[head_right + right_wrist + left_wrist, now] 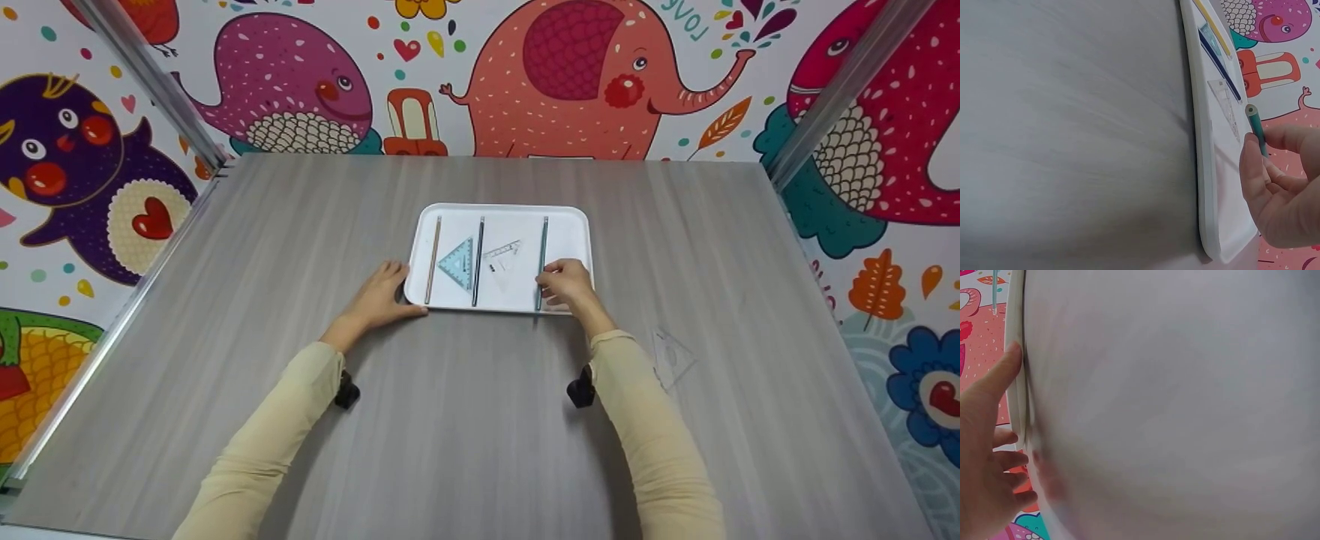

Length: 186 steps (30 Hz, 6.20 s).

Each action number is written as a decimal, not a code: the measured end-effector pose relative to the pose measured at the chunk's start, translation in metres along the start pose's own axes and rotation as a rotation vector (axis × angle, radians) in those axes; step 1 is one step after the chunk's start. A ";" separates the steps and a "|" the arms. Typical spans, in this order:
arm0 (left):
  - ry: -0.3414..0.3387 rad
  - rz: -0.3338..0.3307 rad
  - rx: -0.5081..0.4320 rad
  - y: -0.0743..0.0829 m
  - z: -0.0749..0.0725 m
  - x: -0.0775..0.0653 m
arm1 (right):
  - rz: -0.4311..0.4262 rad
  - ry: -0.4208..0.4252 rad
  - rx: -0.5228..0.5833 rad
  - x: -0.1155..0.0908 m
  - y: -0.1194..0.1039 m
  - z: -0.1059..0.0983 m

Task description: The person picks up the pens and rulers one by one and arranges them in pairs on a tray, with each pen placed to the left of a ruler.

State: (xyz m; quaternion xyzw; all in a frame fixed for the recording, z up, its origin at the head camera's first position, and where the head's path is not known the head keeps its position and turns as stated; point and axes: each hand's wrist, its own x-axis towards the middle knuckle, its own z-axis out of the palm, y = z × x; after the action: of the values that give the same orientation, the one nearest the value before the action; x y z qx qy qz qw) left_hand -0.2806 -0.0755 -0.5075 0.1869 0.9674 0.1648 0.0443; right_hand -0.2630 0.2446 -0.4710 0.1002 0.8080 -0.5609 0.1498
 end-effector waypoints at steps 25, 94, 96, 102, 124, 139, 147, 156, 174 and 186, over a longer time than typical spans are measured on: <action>0.005 0.007 0.021 -0.001 0.001 -0.001 | -0.026 0.148 -0.091 0.024 0.003 0.024; -0.003 -0.003 -0.006 -0.001 0.001 -0.001 | -0.317 0.389 -0.609 0.012 0.002 0.029; -0.002 -0.006 0.001 -0.001 0.000 -0.001 | -0.324 0.381 -0.612 0.011 0.003 0.027; -0.002 -0.005 -0.001 -0.001 0.001 0.000 | -0.367 0.400 -0.641 0.005 0.008 0.022; 0.020 0.018 -0.004 -0.003 0.002 -0.002 | -0.737 0.241 -1.135 -0.029 0.020 0.027; 0.011 0.015 0.002 -0.002 0.000 -0.001 | -0.785 0.213 -1.196 -0.053 0.050 0.007; 0.006 0.008 -0.020 -0.001 -0.001 -0.002 | -0.742 0.211 -1.190 -0.064 0.062 -0.004; -0.006 0.003 -0.013 -0.001 -0.001 -0.003 | -0.701 0.245 -1.155 -0.072 0.080 -0.027; -0.013 -0.005 -0.004 -0.001 -0.001 -0.003 | -0.548 0.249 -1.012 -0.091 0.093 -0.051; -0.019 -0.012 -0.025 -0.002 0.000 -0.002 | -0.418 0.240 -0.887 -0.106 0.105 -0.068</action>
State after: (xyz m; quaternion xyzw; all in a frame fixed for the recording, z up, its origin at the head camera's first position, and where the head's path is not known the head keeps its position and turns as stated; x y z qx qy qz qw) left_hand -0.2791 -0.0778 -0.5079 0.1823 0.9659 0.1746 0.0566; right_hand -0.1384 0.3453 -0.5032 -0.0733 0.9829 -0.1661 -0.0316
